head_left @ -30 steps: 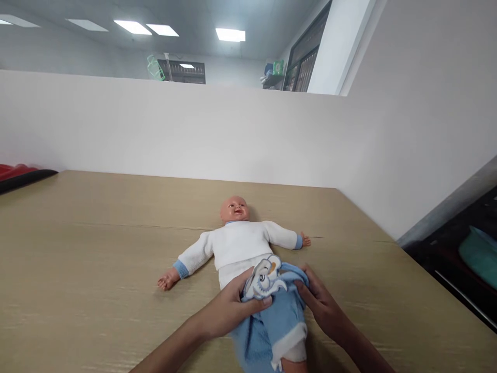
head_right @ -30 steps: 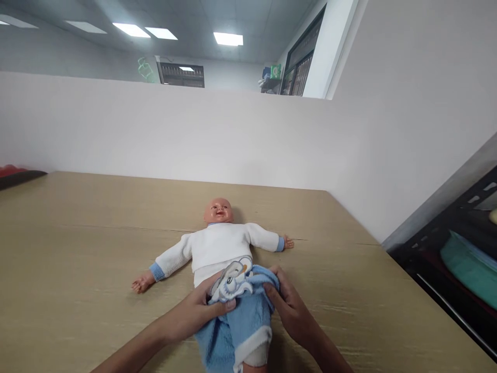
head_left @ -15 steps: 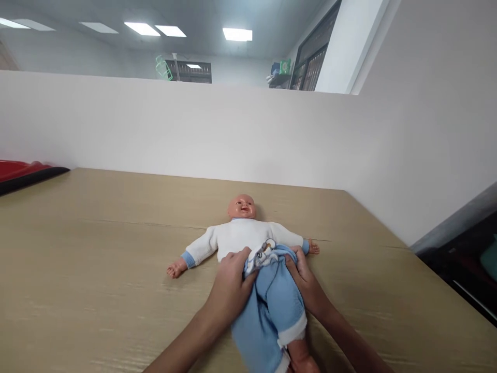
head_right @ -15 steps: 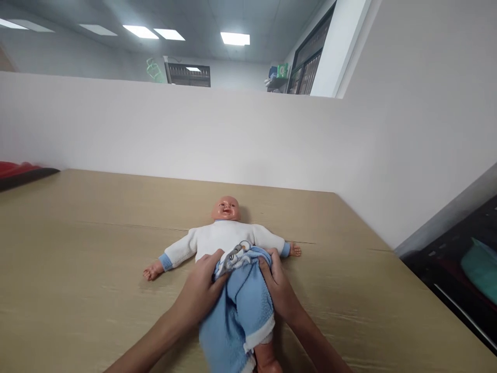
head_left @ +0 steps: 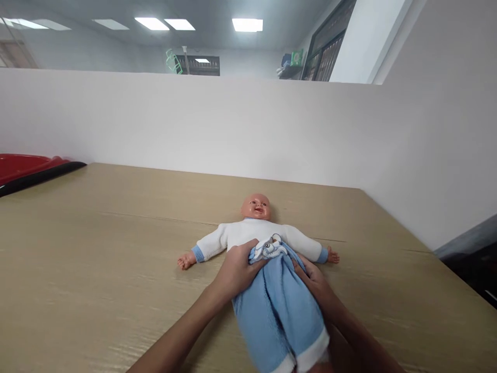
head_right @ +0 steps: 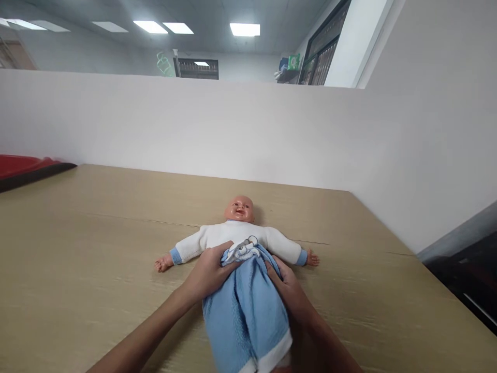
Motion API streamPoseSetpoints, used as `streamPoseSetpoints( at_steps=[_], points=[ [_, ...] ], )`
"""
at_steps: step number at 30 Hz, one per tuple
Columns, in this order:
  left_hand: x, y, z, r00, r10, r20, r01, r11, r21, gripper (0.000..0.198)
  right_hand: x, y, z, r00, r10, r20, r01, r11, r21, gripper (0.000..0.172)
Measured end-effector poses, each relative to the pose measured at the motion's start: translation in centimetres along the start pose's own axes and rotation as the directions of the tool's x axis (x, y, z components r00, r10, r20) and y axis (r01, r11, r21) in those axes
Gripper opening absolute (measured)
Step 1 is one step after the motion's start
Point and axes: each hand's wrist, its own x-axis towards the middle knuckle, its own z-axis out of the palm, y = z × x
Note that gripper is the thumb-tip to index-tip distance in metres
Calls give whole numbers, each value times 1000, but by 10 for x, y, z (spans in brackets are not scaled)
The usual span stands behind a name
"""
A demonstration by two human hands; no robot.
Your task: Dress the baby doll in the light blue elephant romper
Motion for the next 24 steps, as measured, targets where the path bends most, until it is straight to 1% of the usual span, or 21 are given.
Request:
streamPoseSetpoints(
  at_steps=[2,3,5,7,10,13,16,18,20,22,24],
  points=[
    [-1,1,1,1000,5,17,-5,1000,-10,24,2,4,7,994,65,85,-69,997,38,51],
    [-1,2,1,1000,9,27,-8,1000,-15,23,3,6,9,990,97,104,-103,993,54,52],
    [-1,4,2,998,22,55,-21,999,-28,21,4,10,11,985,140,97,-147,987,71,55],
    [-1,6,3,996,36,82,-33,999,-37,18,5,14,13,986,159,52,-161,986,33,56],
    [-2,6,5,993,42,110,-39,999,-34,15,6,24,17,983,179,-32,-181,981,-76,62],
    [0,5,5,990,49,134,-39,997,-72,12,10,34,18,973,201,-111,-216,965,-150,64],
    [-2,5,3,989,33,147,-16,993,-115,21,15,40,17,972,190,-135,-211,965,-158,62],
    [-11,6,-1,993,22,118,-6,991,-134,28,17,39,13,982,168,-86,-178,976,-127,61],
    [-27,5,-6,998,21,54,-14,991,-136,34,18,35,5,989,151,-7,-151,984,-90,57],
    [-49,1,-13,1000,5,-21,-8,992,-123,34,18,27,-6,988,139,72,-134,989,-59,55],
    [-71,-6,-20,998,-41,-51,35,991,-126,31,17,15,-19,981,128,147,-124,992,-36,51]
  ],
)
